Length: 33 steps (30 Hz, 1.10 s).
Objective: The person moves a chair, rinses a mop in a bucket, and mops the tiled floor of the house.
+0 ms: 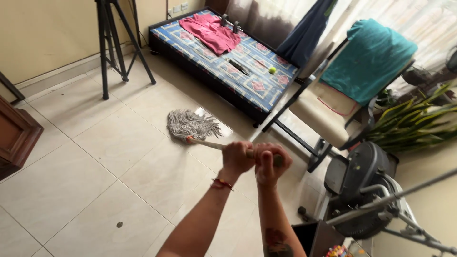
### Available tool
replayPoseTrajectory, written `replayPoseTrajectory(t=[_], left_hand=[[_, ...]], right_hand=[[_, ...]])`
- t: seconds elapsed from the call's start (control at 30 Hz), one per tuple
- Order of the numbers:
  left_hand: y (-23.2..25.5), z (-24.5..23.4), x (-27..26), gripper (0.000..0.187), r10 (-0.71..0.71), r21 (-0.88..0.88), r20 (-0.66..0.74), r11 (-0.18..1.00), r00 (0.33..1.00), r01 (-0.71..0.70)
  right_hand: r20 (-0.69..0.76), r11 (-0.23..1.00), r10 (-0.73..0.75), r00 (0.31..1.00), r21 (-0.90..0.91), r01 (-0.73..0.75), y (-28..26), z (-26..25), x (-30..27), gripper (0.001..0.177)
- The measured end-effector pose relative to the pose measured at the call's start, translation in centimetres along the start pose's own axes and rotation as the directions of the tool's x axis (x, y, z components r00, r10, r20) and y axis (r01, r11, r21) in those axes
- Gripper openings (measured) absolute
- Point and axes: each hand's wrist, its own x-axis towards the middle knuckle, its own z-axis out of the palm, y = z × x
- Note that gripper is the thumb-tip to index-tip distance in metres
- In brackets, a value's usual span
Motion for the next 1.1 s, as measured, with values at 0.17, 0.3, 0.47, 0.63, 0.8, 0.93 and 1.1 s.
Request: replayPoseTrajectory(t=[0.17, 0.3, 0.47, 0.63, 0.8, 0.93, 1.1], left_hand=[[-4.6, 2.0, 2.4, 0.038, -0.031, 0.044, 0.072, 0.999, 0.997, 0.028], [-15.1, 7.8, 3.2, 0.025, -0.122, 0.272, 0.263, 0.961, 0.957, 0.048], [-21.1, 9.8, -1.4, 0.021, -0.142, 0.469, 0.386, 0.881, 0.912, -0.062], [-4.9, 2.9, -1.5, 0.051, -0.034, 0.405, 0.209, 0.913, 0.977, -0.055], [2.0, 2.1, -0.5, 0.039, 0.106, 0.294, -0.088, 0.953, 0.991, -0.076], [-0.9, 1.6, -1.5, 0.041, 0.067, 0.196, -0.119, 0.980, 0.991, -0.043], [-8.0, 1.8, -0.6, 0.040, 0.054, 0.185, -0.035, 0.982, 0.998, -0.047]], right_hand=[[-0.166, 0.984, -0.133, 0.977, -0.142, 0.110, 8.1, -3.2, -1.9, 0.028], [-0.185, 0.840, 0.067, 0.980, -0.519, -0.155, 14.4, -6.4, -7.0, 0.018], [0.121, 0.809, 0.225, 0.967, -0.576, -0.117, 11.9, -3.1, -12.2, 0.020], [0.072, 0.936, 0.155, 0.985, -0.329, -0.124, 6.4, -7.0, -7.3, 0.024], [-0.123, 0.973, -0.151, 0.981, -0.192, 0.126, -2.0, -1.3, 0.8, 0.027], [-0.180, 0.990, -0.137, 0.974, -0.068, 0.126, 1.2, -0.8, -1.9, 0.031], [-0.191, 0.957, -0.130, 0.973, -0.280, 0.073, 8.2, -0.9, -5.3, 0.033]])
